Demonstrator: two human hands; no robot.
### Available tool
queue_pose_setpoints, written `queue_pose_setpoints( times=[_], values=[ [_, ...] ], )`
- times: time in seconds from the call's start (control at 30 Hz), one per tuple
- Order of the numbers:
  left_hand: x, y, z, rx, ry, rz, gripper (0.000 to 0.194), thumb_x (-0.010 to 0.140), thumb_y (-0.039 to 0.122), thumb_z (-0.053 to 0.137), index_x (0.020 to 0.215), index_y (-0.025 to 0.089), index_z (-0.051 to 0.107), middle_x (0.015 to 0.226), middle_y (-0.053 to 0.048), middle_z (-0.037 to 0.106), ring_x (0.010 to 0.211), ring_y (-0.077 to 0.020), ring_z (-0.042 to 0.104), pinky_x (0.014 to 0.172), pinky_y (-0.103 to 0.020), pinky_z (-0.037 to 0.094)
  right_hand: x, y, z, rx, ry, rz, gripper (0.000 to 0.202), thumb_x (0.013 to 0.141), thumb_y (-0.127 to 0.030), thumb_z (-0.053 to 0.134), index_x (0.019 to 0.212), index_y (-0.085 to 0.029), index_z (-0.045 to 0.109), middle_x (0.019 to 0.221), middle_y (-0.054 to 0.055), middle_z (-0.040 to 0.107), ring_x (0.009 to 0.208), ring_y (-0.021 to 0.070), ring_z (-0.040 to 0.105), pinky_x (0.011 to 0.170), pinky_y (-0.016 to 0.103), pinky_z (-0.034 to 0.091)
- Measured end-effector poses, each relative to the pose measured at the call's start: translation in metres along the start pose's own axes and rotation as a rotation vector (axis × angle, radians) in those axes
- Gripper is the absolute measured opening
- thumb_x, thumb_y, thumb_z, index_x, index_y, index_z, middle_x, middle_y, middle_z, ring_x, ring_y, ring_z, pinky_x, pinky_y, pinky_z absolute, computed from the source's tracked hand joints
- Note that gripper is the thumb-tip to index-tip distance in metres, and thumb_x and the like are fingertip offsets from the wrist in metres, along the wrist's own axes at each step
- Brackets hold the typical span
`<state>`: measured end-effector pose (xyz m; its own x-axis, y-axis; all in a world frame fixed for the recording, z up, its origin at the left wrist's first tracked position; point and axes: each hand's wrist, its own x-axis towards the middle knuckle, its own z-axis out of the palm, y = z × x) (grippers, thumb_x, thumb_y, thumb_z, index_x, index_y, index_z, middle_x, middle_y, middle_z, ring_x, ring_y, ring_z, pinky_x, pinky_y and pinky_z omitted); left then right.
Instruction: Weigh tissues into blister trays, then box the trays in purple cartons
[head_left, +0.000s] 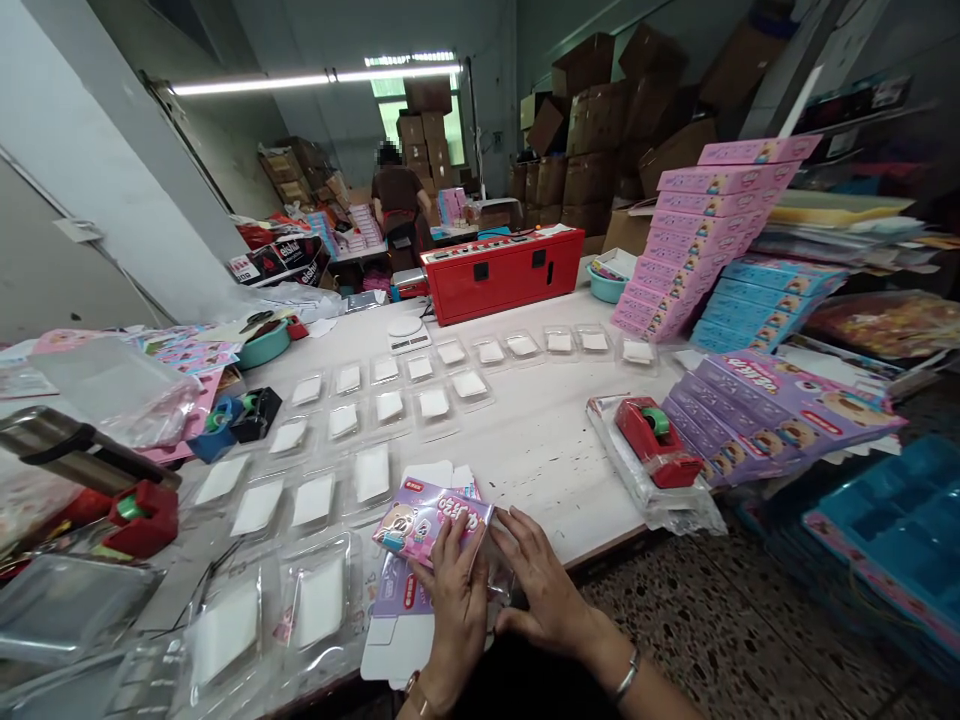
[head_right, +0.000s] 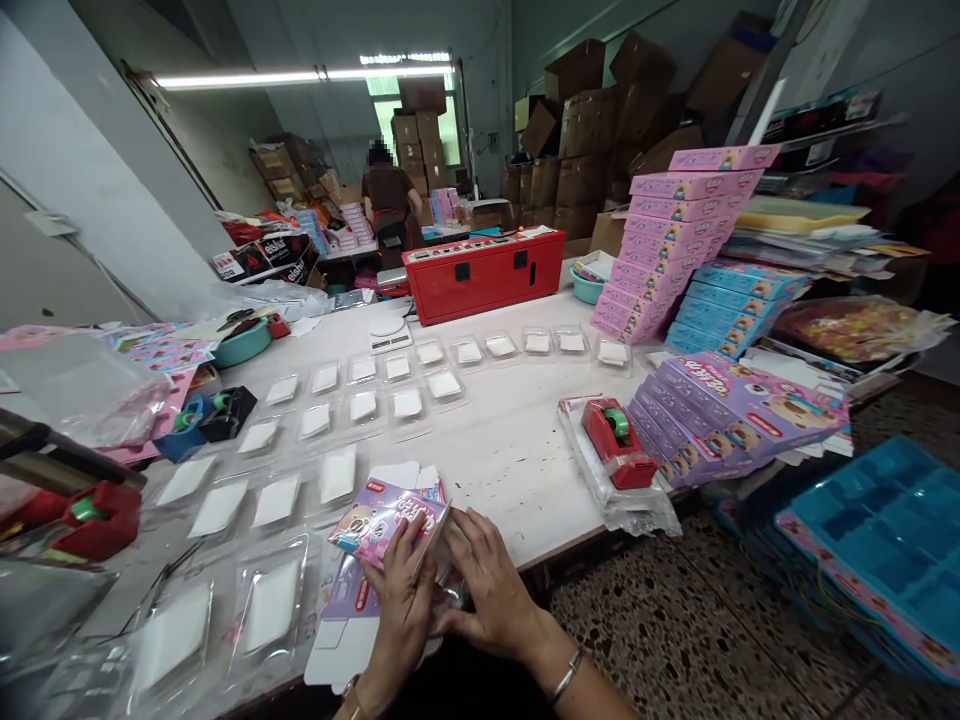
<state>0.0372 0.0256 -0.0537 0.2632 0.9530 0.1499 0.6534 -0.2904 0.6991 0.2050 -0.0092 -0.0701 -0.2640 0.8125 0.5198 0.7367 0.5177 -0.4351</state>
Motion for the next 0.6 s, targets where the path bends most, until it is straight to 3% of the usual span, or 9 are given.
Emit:
queue_pose_setpoints(
  times=[0.07, 0.13, 0.2, 0.27, 0.4, 0.5, 0.6],
  values=[
    [0.0, -0.003, 0.002, 0.002, 0.016, 0.007, 0.043, 0.1, 0.032, 0.035, 0.134, 0.037, 0.06, 0.154, -0.007, 0.048, 0.147, -0.033, 0.031, 0.111, -0.071, -0.016, 0.002, -0.003, 0.002, 0.032, 0.061, 0.027, 0.068, 0.099, -0.058, 0.04, 0.154, -0.018, 0.035, 0.156, 0.016, 0.036, 0.145, 0.0341, 0.028, 0.114, 0.056, 0.037],
    [0.0, -0.006, 0.005, 0.008, 0.042, 0.016, 0.043, 0.101, 0.032, 0.034, 0.134, 0.038, 0.059, 0.154, -0.006, 0.047, 0.147, -0.0319, 0.032, 0.112, -0.071, -0.015, 0.008, -0.01, 0.002, 0.064, 0.107, 0.11, 0.045, 0.102, -0.034, 0.04, 0.146, -0.024, 0.049, 0.152, 0.012, 0.043, 0.142, 0.0306, 0.033, 0.112, 0.055, 0.039],
    [-0.001, -0.007, 0.006, 0.013, 0.055, 0.017, 0.043, 0.101, 0.031, 0.032, 0.134, 0.037, 0.06, 0.153, -0.007, 0.049, 0.147, -0.032, 0.032, 0.112, -0.07, -0.015, 0.016, -0.019, 0.001, 0.074, 0.133, 0.206, 0.045, 0.095, -0.013, 0.046, 0.134, -0.029, 0.061, 0.144, 0.009, 0.051, 0.138, 0.0284, 0.039, 0.111, 0.055, 0.04],
    [-0.001, -0.006, 0.005, 0.012, 0.039, 0.009, 0.043, 0.101, 0.031, 0.033, 0.133, 0.036, 0.061, 0.152, -0.007, 0.05, 0.146, -0.0326, 0.033, 0.112, -0.071, -0.016, 0.024, -0.026, 0.001, 0.086, 0.141, 0.293, 0.05, 0.085, -0.002, 0.049, 0.121, -0.03, 0.069, 0.137, 0.007, 0.057, 0.134, 0.0282, 0.043, 0.11, 0.056, 0.04],
    [0.0, 0.001, -0.001, -0.01, 0.017, -0.015, 0.043, 0.1, 0.03, 0.034, 0.133, 0.034, 0.062, 0.153, -0.007, 0.048, 0.148, -0.0317, 0.031, 0.113, -0.07, -0.015, 0.034, -0.031, 0.006, 0.204, 0.199, 0.401, 0.036, 0.078, -0.002, 0.054, 0.102, -0.024, 0.069, 0.129, 0.008, 0.06, 0.131, 0.0275, 0.046, 0.112, 0.052, 0.041],
    [0.0, 0.004, -0.004, -0.031, 0.003, -0.034, 0.043, 0.1, 0.031, 0.035, 0.133, 0.033, 0.062, 0.154, -0.007, 0.047, 0.149, -0.0311, 0.028, 0.114, -0.069, -0.013, 0.023, -0.03, 0.013, 0.263, 0.347, 0.408, 0.035, 0.081, -0.009, 0.058, 0.114, -0.023, 0.059, 0.138, 0.012, 0.053, 0.134, 0.0275, 0.047, 0.111, 0.048, 0.044],
    [0.0, 0.003, -0.002, -0.051, 0.004, -0.031, 0.041, 0.1, 0.034, 0.037, 0.133, 0.034, 0.061, 0.154, -0.007, 0.048, 0.149, -0.0304, 0.028, 0.116, -0.067, -0.012, -0.005, -0.029, 0.02, 0.197, 0.509, 0.361, 0.038, 0.09, -0.018, 0.056, 0.127, -0.023, 0.052, 0.142, 0.014, 0.048, 0.133, 0.0282, 0.048, 0.105, 0.046, 0.049]
  ],
)
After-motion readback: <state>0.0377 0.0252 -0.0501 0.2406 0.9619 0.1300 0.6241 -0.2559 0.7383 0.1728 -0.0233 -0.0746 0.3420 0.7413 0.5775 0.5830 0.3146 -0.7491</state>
